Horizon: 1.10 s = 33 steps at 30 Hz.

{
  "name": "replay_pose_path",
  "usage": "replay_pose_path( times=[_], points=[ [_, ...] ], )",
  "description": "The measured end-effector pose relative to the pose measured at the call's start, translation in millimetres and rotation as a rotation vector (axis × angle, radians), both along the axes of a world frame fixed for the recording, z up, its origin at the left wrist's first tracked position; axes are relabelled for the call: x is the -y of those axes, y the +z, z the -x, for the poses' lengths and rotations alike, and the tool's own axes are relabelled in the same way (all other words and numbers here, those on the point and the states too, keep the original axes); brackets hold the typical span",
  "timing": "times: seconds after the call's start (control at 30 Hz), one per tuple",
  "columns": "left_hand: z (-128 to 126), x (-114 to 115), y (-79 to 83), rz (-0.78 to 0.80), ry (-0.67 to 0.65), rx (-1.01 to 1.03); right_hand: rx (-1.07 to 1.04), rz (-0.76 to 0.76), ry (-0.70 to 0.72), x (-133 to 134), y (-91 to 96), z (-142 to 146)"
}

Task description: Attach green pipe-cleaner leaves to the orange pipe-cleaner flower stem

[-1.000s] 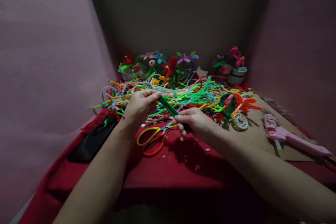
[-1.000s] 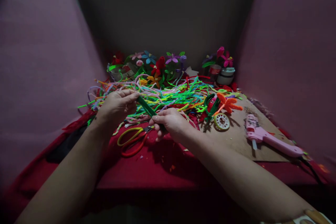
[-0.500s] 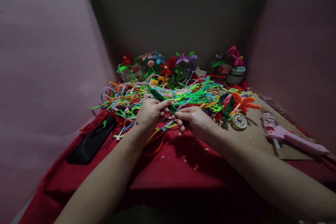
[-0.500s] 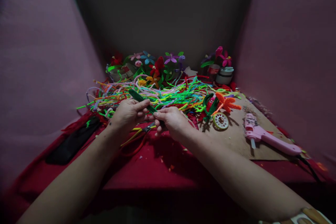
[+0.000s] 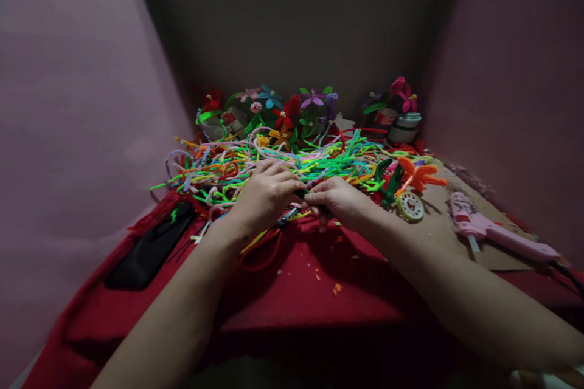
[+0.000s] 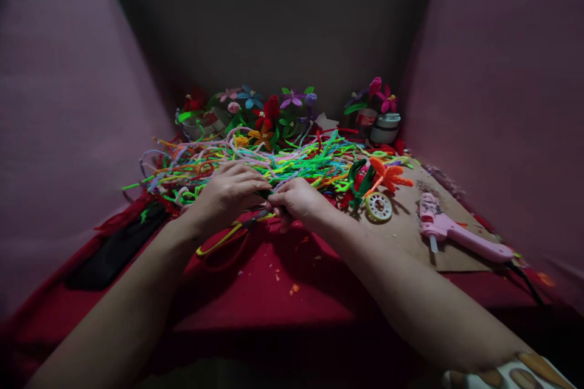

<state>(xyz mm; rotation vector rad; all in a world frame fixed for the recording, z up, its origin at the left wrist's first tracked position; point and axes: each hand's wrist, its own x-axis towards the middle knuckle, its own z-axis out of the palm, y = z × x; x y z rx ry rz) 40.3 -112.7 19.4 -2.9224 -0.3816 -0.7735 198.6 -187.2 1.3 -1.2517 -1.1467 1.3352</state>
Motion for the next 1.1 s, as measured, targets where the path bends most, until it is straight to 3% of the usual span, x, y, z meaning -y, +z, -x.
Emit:
replay_pose_path(
  times=[0.13,0.43,0.67,0.83,0.97,1.1],
  points=[
    [-3,-1,-8.3,0.027,-0.032,-0.070,0.041,-0.009,0.066,-1,-1.7,-4],
    [-2,8,-5.3,0.113,0.025,-0.115,-0.015,-0.007,0.190,-5,-5.8,-14],
    [-4,11,-0.8,0.276,0.227,0.128,-0.425,0.061,-0.047,-5,-2.2,-9],
    [-7,14,-2.4,0.291,0.270,0.243,-0.423,-0.119,-0.095,-8,-12.1,-3],
    [-10,17,-5.2,0.296,0.284,0.300,-0.443,-0.148,-0.191,-9,-16.0,3],
    [-12,17,-9.7,0.424,0.302,0.362,-0.499,-0.174,-0.243,-9,-16.3,7]
  ],
)
